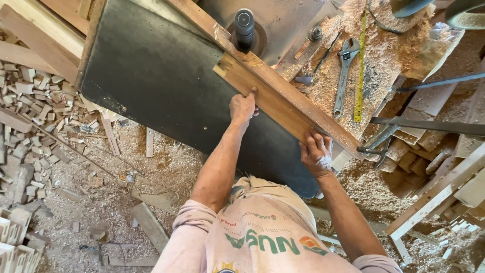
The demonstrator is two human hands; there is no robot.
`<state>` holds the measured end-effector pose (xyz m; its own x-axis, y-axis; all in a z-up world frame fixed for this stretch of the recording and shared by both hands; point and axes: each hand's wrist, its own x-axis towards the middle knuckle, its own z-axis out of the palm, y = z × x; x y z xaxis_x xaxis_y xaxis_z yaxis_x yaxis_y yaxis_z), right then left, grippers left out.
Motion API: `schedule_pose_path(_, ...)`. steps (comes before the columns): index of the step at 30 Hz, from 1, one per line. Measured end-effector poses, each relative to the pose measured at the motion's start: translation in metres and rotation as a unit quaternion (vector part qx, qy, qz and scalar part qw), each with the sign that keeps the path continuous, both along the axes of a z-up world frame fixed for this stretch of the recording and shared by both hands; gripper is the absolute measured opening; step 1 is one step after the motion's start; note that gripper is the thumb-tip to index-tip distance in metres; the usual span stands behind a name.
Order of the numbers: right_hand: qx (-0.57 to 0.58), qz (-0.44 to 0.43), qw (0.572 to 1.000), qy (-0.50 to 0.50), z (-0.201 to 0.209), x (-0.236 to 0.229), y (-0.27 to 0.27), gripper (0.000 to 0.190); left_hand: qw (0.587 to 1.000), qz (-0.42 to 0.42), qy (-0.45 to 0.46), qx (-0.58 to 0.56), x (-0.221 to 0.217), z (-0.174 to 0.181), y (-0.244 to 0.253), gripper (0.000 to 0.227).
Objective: Measuring wooden boards with a tape measure and feeding them through a woodworking machine to create profiles.
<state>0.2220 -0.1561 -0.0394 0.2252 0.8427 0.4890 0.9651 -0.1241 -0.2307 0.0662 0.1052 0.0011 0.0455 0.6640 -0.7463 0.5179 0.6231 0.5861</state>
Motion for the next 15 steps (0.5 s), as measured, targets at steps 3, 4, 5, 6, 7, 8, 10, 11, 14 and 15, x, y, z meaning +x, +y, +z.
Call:
schedule_pose_path(3, 0.000, 0.002, 1.000, 0.000, 0.002, -0.004, 0.005, 0.037, 1.000, 0.001, 0.001, -0.003, -0.003, 0.002, 0.005, 0.051)
schedule_pose_path(4, -0.006, 0.003, 1.000, 0.010, 0.003, -0.005, 0.007, 0.037, 1.000, 0.001, 0.003, -0.004, -0.004, -0.004, 0.007, 0.052)
schedule_pose_path(5, -0.013, 0.003, 1.000, 0.020, 0.003, -0.006, 0.008, 0.036, 1.000, 0.001, 0.005, -0.005, -0.005, -0.009, 0.010, 0.052)
schedule_pose_path(6, -0.012, 0.002, 1.000, 0.019, 0.002, -0.007, 0.010, 0.036, 1.000, 0.000, 0.004, -0.004, -0.005, -0.003, 0.011, 0.052)
schedule_pose_path(7, -0.016, -0.001, 1.000, 0.016, 0.001, -0.008, 0.012, 0.035, 1.000, 0.003, 0.004, 0.003, -0.004, 0.003, 0.013, 0.051)
schedule_pose_path(8, -0.019, -0.003, 1.000, 0.013, -0.001, -0.009, 0.014, 0.034, 1.000, 0.006, 0.003, 0.010, -0.005, 0.009, 0.014, 0.051)
schedule_pose_path(10, -0.019, -0.005, 1.000, 0.014, -0.003, -0.011, 0.018, 0.034, 1.000, 0.004, 0.006, 0.013, -0.006, 0.011, 0.018, 0.051)
schedule_pose_path(11, -0.019, -0.006, 1.000, 0.016, -0.004, -0.013, 0.020, 0.033, 1.000, 0.004, 0.009, 0.015, -0.007, 0.012, 0.020, 0.051)
schedule_pose_path(14, -0.024, -0.008, 1.000, 0.013, -0.007, -0.015, 0.026, 0.034, 1.000, 0.012, 0.009, 0.023, -0.010, 0.012, 0.026, 0.048)
schedule_pose_path(15, -0.024, -0.008, 1.000, 0.013, -0.005, -0.016, 0.030, 0.034, 1.000, 0.011, 0.010, 0.023, -0.011, 0.013, 0.029, 0.048)
